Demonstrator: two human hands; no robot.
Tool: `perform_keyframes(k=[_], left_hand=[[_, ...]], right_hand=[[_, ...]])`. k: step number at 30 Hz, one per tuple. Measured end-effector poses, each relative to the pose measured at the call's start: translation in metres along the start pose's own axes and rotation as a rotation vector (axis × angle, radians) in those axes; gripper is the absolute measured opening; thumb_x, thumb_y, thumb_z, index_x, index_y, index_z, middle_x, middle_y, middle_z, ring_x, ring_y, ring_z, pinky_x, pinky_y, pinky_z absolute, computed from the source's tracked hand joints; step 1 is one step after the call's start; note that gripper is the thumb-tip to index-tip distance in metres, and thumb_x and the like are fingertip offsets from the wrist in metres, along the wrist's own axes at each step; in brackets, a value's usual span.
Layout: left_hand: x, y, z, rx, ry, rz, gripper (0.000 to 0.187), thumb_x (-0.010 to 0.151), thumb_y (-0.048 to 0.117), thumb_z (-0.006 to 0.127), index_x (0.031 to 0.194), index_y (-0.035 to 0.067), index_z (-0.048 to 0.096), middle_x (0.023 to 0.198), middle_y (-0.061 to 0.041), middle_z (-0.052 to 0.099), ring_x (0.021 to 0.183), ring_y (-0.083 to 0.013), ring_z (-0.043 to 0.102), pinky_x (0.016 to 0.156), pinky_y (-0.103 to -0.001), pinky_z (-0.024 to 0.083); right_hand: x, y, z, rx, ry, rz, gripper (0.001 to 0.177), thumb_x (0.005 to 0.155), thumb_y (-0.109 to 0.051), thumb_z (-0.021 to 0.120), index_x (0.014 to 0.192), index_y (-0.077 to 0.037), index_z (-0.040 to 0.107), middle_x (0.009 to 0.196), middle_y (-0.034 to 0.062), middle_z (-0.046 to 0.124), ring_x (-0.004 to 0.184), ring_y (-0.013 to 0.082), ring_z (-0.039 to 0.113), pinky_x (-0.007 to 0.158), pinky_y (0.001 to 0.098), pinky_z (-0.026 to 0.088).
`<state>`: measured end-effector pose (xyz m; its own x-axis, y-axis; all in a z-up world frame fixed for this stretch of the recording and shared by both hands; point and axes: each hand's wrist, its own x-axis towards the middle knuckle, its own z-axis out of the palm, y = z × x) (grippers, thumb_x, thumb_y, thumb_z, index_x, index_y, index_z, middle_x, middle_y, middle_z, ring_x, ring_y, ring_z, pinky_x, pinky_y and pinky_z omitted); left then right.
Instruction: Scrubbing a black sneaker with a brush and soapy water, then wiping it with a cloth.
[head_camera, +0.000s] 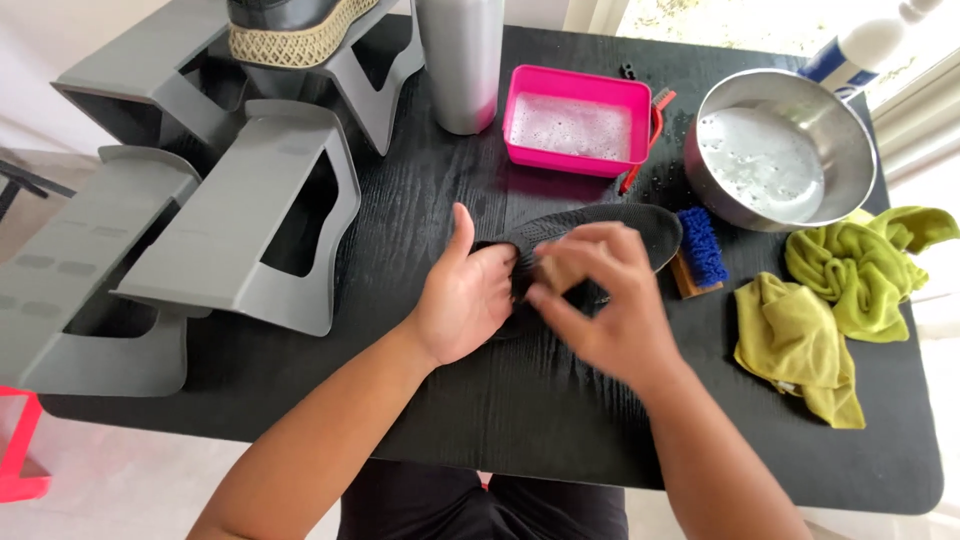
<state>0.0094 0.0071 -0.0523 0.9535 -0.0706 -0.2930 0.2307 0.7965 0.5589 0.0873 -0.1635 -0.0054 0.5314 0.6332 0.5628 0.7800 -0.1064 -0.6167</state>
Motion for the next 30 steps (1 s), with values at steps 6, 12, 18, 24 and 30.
perform_keyframes(k=[6,12,18,24,30], left_hand=[[-0.026,0.025,0.049,-0.009,-0.040,-0.003,0.106,0.086,0.083,0.029,0.139,-0.006,0.050,0.139,-0.016,0.055,0.135,-0.0304,0.049,0.118,-0.041,0.033],[0.000,0.000,-0.010,-0.009,-0.057,-0.016,0.092,0.088,0.086,0.030,0.112,0.003,0.060,0.111,-0.008,0.062,0.114,-0.0206,0.057,0.106,-0.031,0.040],[0.008,-0.012,-0.023,0.029,-0.102,0.017,0.100,0.088,0.087,0.027,0.129,0.000,0.057,0.127,-0.011,0.058,0.130,-0.0246,0.050,0.115,-0.036,0.033],[-0.007,0.009,0.012,-0.013,-0.082,-0.008,0.109,0.085,0.087,0.028,0.141,-0.004,0.048,0.139,-0.017,0.053,0.136,-0.0285,0.047,0.118,-0.040,0.031],[0.011,-0.010,-0.021,-0.011,-0.054,0.006,0.105,0.085,0.088,0.030,0.138,0.000,0.050,0.138,-0.013,0.053,0.138,-0.0319,0.046,0.118,-0.043,0.031]], right_hand=[[0.004,0.001,-0.005,0.029,0.129,-0.019,0.039,0.087,-0.024,0.086,0.120,-0.008,0.073,0.114,0.0130,0.058,0.117,0.0368,0.059,0.104,0.0518,0.045],[0.010,0.008,0.012,0.009,0.145,-0.101,0.024,0.086,-0.021,0.088,0.092,-0.008,0.069,0.098,0.0071,0.059,0.109,0.0377,0.065,0.102,0.0524,0.049],[0.013,-0.010,0.008,0.064,0.171,-0.084,0.030,0.089,-0.036,0.084,0.090,-0.011,0.068,0.105,0.0044,0.060,0.113,0.0290,0.059,0.111,0.0473,0.043],[0.009,0.011,0.005,-0.122,0.159,-0.067,0.040,0.084,-0.018,0.090,0.119,-0.007,0.073,0.108,0.0080,0.057,0.114,0.0362,0.061,0.102,0.0521,0.048],[0.008,-0.007,0.001,0.033,0.063,-0.119,0.024,0.086,-0.029,0.085,0.097,-0.011,0.074,0.102,0.0093,0.064,0.108,0.0300,0.060,0.103,0.0476,0.044]])
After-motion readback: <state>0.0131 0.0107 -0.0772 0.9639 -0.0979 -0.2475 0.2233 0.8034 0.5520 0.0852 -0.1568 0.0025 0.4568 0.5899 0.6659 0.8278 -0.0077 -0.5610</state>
